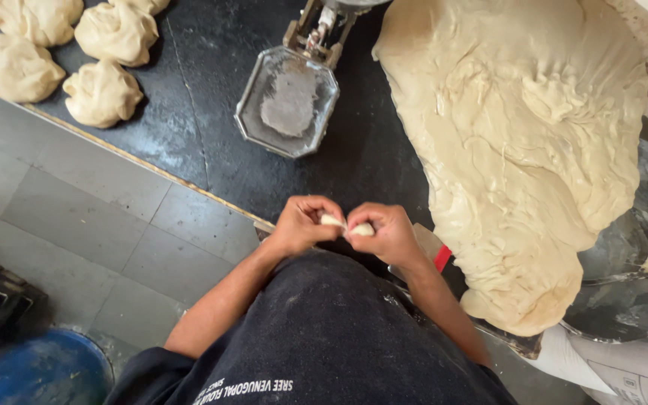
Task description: The person uses a red-handled dough scraper to cut small pieces from a large mass of dough on a metal table. They weigh the pieces on a hanging scale and place them on the table. The person also arranges the dough pieces and briefly walks to a nearby shelf to retrieve a plastic bag.
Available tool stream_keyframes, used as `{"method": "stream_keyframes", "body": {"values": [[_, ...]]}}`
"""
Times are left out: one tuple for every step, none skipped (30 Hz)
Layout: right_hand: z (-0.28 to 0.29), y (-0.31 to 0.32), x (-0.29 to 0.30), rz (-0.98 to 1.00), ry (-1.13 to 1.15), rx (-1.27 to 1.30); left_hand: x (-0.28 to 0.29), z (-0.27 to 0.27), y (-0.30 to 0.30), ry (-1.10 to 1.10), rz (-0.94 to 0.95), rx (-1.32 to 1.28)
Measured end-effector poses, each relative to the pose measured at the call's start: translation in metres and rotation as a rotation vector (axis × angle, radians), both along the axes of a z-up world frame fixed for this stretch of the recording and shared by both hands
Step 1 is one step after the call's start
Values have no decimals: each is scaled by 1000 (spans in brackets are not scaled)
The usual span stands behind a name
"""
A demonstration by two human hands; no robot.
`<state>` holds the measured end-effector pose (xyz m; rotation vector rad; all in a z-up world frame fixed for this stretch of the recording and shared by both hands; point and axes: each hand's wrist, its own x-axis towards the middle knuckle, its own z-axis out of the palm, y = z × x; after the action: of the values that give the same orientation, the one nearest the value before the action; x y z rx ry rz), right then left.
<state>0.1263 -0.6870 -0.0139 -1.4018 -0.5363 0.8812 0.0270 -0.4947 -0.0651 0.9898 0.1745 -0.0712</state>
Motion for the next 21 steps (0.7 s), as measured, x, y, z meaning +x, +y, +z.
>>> {"method": "stream_keyframes", "body": {"values": [[7,0,3,48,6,31,0,-2,3,-9,-26,-18],[18,-4,6,99,13,60,0,-3,4,-17,-49,-39],[29,-6,10,150,21,88,1,-6,7,-24,-72,-59],[42,-7,18,224,104,251,6,-9,12,-23,-19,-29],[54,-6,25,296,187,413,13,-14,20,-20,34,2],[67,-5,33,377,278,569,17,-18,25,-15,97,28],[79,-2,41,341,197,520,17,-20,33,15,131,58],[90,4,49,302,114,478,16,-21,49,46,162,96],[99,13,57,264,32,437,15,-20,60,78,192,134],[106,21,65,205,33,429,14,-18,65,97,181,119],[112,30,76,145,34,421,12,-14,70,115,171,104],[117,41,87,98,42,395,11,-10,75,134,161,92],[118,52,98,52,49,369,12,-8,80,156,141,62],[116,61,105,25,68,388,9,-8,77,189,117,23],[111,70,110,-1,86,407,6,-9,75,222,93,-16],[108,74,113,-28,101,426,4,-12,71,208,64,-18],[106,77,111,-24,146,449,0,-15,66,192,35,-20],[103,84,110,-18,184,482,1,-16,66,168,8,-13],[101,90,109,-12,222,514,2,-16,66,129,-12,-18],[100,92,106,-32,195,471,-2,-13,64,94,-33,-25],[100,91,103,-51,168,427,-5,-8,63,59,-53,-32]]}}
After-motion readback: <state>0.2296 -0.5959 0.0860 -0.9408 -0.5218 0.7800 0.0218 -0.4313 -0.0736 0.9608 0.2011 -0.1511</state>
